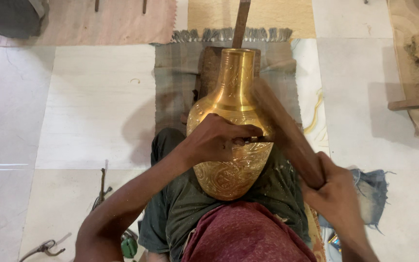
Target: The person uses a chisel and wooden mallet to engrave a decorative pattern into a brass vase. They repeatedly strike the chisel to create fine lines and shapes on the vase's surface.
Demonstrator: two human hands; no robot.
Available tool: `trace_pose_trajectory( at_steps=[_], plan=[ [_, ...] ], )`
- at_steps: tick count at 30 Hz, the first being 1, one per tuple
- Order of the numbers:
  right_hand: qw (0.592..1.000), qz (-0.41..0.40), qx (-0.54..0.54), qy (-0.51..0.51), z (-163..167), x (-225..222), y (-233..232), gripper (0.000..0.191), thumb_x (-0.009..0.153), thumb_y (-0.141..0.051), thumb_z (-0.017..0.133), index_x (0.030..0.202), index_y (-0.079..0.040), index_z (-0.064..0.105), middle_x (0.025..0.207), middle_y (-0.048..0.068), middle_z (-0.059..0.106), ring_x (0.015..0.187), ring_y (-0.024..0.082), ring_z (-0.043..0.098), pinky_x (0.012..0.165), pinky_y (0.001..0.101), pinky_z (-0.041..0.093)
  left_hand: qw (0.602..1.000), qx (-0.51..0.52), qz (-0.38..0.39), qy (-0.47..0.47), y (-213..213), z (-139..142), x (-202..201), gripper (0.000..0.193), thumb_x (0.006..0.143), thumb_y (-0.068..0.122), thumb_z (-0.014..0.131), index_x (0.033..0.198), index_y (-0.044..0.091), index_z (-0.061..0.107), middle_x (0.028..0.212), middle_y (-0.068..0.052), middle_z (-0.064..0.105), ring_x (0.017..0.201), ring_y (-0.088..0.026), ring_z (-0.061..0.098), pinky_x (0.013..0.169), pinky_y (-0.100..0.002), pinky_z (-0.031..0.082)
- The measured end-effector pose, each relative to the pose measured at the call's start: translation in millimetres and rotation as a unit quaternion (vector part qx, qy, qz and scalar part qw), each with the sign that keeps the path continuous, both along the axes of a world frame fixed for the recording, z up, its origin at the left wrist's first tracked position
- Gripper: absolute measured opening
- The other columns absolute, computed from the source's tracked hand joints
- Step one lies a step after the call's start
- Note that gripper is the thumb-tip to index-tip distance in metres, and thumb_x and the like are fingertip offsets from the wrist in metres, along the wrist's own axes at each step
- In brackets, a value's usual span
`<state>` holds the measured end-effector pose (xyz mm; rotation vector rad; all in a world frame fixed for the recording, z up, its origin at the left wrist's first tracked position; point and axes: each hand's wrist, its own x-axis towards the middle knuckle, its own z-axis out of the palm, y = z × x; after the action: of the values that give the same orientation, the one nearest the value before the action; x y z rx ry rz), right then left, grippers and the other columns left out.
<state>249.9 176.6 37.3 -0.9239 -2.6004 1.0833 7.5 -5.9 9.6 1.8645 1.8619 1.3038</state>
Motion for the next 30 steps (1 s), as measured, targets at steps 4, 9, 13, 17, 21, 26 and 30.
trace_pose_trajectory(
  at_steps=[4,9,13,17,21,26,30],
  plan=[
    [0.975,-0.001,-0.055,0.216,7,-1,6,0.025,0.084,-0.013,0.077,0.101,0.001,0.064,0.072,0.01,0.067,0.06,0.015,0.064,0.054,0.0256,0.051,1.0,0.01,0.006,-0.006,-3,1,0,0.061,0.07,0.001,0.08,0.128,0.016,0.069,0.098,-0.004,0.079,0.082,-0.015,0.078,0.065,-0.029,0.062],
    [0.998,0.032,0.042,-0.03,-1,5,13,0.025,0.074,-0.011,0.076,0.096,-0.002,0.067,0.057,0.01,0.067,0.046,0.015,0.062,0.046,0.0313,0.047,1.0,-0.003,0.012,-0.008,0,0,2,0.054,0.078,0.003,0.081,0.129,0.018,0.07,0.09,-0.002,0.079,0.078,-0.013,0.078,0.067,-0.029,0.063],
    [0.982,-0.045,-0.085,0.163,-20,11,9,0.025,0.079,-0.014,0.078,0.098,-0.004,0.065,0.066,0.007,0.066,0.053,0.012,0.06,0.045,0.0299,0.046,1.0,0.003,0.013,0.024,3,2,0,0.052,0.078,0.001,0.078,0.126,0.019,0.072,0.089,-0.002,0.08,0.076,-0.014,0.078,0.066,-0.029,0.062],
    [0.999,-0.021,0.026,0.041,-28,14,10,0.023,0.079,-0.013,0.08,0.092,-0.002,0.064,0.061,0.011,0.06,0.05,0.019,0.054,0.048,0.0357,0.041,0.999,0.036,-0.007,-0.009,0,5,-1,0.054,0.076,0.007,0.083,0.128,0.016,0.069,0.093,-0.006,0.078,0.081,-0.015,0.077,0.071,-0.029,0.063],
    [0.99,0.018,0.019,0.138,-13,4,9,0.025,0.082,-0.014,0.077,0.099,-0.003,0.063,0.074,0.007,0.067,0.063,0.012,0.063,0.055,0.0298,0.05,0.999,-0.01,0.039,0.014,-3,5,3,0.059,0.071,-0.003,0.073,0.127,0.016,0.071,0.093,-0.006,0.08,0.081,-0.016,0.079,0.063,-0.03,0.06],
    [0.998,0.05,0.026,0.034,21,-11,3,0.029,0.071,-0.004,0.075,0.099,-0.003,0.065,0.064,0.009,0.067,0.051,0.016,0.065,0.05,0.0319,0.05,0.986,-0.138,0.087,0.037,-7,1,7,0.061,0.075,-0.006,0.069,0.13,0.021,0.073,0.08,-0.004,0.08,0.059,-0.018,0.074,0.049,-0.034,0.055],
    [0.998,0.045,0.052,0.006,15,-7,-1,0.029,0.073,-0.001,0.078,0.099,-0.001,0.065,0.066,0.01,0.067,0.053,0.02,0.064,0.05,0.0345,0.05,0.998,0.041,0.054,0.008,-8,0,3,0.059,0.072,-0.001,0.072,0.129,0.017,0.068,0.089,-0.006,0.078,0.077,-0.017,0.077,0.061,-0.029,0.061]
  ],
)
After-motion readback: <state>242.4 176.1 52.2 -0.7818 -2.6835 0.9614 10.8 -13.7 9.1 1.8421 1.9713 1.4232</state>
